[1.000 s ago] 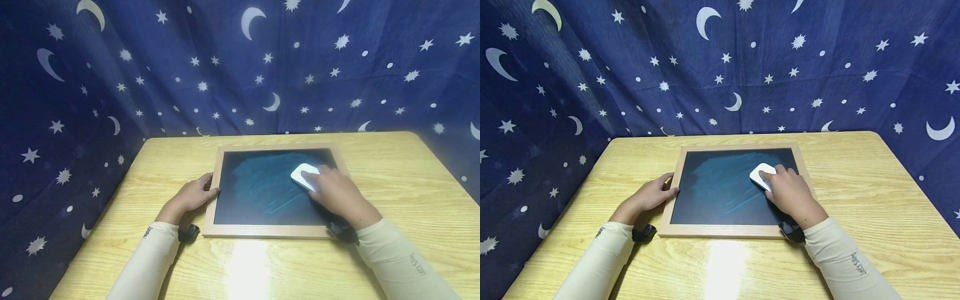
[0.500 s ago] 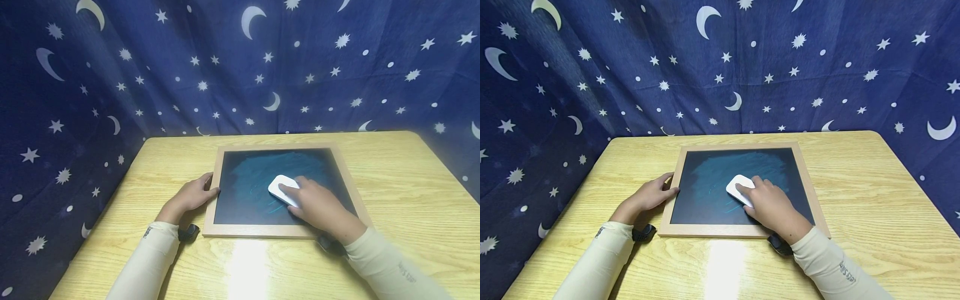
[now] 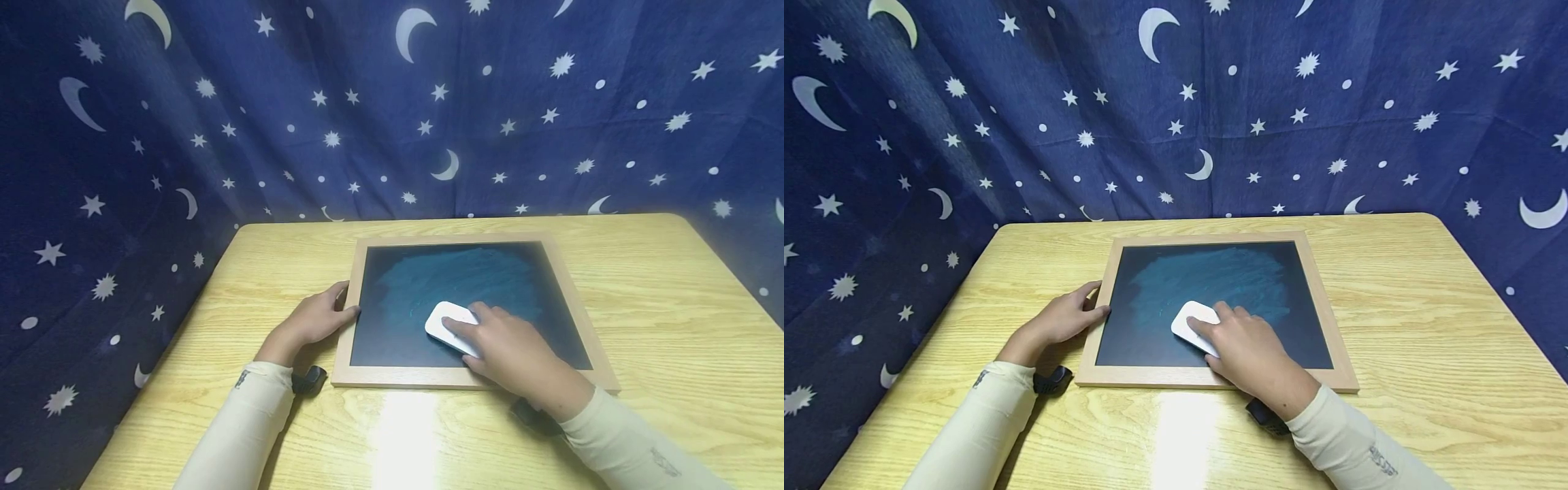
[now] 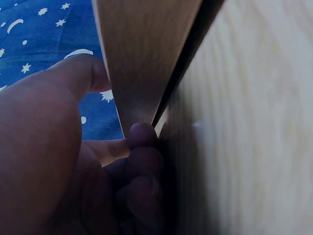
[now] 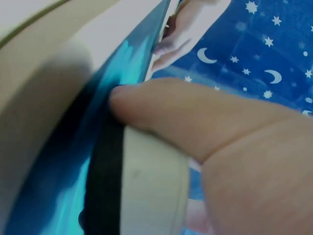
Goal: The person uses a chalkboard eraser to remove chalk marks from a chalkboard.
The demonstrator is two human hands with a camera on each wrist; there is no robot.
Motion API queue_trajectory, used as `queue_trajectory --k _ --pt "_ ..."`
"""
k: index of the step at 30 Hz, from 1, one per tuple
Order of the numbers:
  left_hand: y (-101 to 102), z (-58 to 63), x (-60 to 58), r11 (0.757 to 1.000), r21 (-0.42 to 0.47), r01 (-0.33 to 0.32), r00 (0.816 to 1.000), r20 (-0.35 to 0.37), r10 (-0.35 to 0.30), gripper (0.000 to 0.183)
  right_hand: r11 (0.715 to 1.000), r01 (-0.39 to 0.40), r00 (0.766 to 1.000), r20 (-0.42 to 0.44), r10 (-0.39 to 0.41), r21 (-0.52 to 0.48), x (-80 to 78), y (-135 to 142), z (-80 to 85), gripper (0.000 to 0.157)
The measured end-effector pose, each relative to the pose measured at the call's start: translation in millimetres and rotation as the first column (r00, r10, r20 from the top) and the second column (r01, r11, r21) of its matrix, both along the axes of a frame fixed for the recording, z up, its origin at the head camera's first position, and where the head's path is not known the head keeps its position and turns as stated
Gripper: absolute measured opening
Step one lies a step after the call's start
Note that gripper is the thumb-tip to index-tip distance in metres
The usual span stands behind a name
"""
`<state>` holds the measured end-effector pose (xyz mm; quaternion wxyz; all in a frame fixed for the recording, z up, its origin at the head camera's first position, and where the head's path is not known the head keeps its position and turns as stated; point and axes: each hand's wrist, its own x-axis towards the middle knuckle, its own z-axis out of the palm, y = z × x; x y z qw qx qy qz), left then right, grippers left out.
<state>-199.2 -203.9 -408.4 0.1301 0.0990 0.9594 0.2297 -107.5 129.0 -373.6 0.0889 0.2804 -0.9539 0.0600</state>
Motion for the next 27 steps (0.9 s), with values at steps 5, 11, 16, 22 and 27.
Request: queue_trajectory --k 5,11,16,22,27 --pt "0.8 -0.2 0.4 1.0 0.006 0.0 1.0 -0.003 0.0 0.074 0.999 0.036 0.999 -0.029 -0.035 0.023 -3.4 10.6 6.4 0.06" --pt "0.2 -1.6 0.3 1.0 0.009 -0.003 1.0 -0.006 0.003 0.073 0.997 0.074 0.997 -0.021 -0.073 0.036 -11.2 26.7 12.9 0.06" --pt "-0.3 -1.3 -0.6 1.0 0.005 -0.002 1.0 -0.006 0.002 0.073 0.995 0.097 0.995 0.002 -0.097 0.018 -18.0 42.5 14.6 0.058" --pt "0.9 -0.9 0.1 1.0 0.008 -0.005 1.0 0.004 0.005 0.073 0.991 0.137 0.989 0.054 -0.137 0.002 -23.8 60.8 16.1 0.058" --pt "1.3 -0.9 0.0 1.0 0.01 -0.005 1.0 0.002 0.005 0.073 0.985 0.171 0.98 0.099 -0.172 0.016 -25.8 72.2 18.5 0.059"
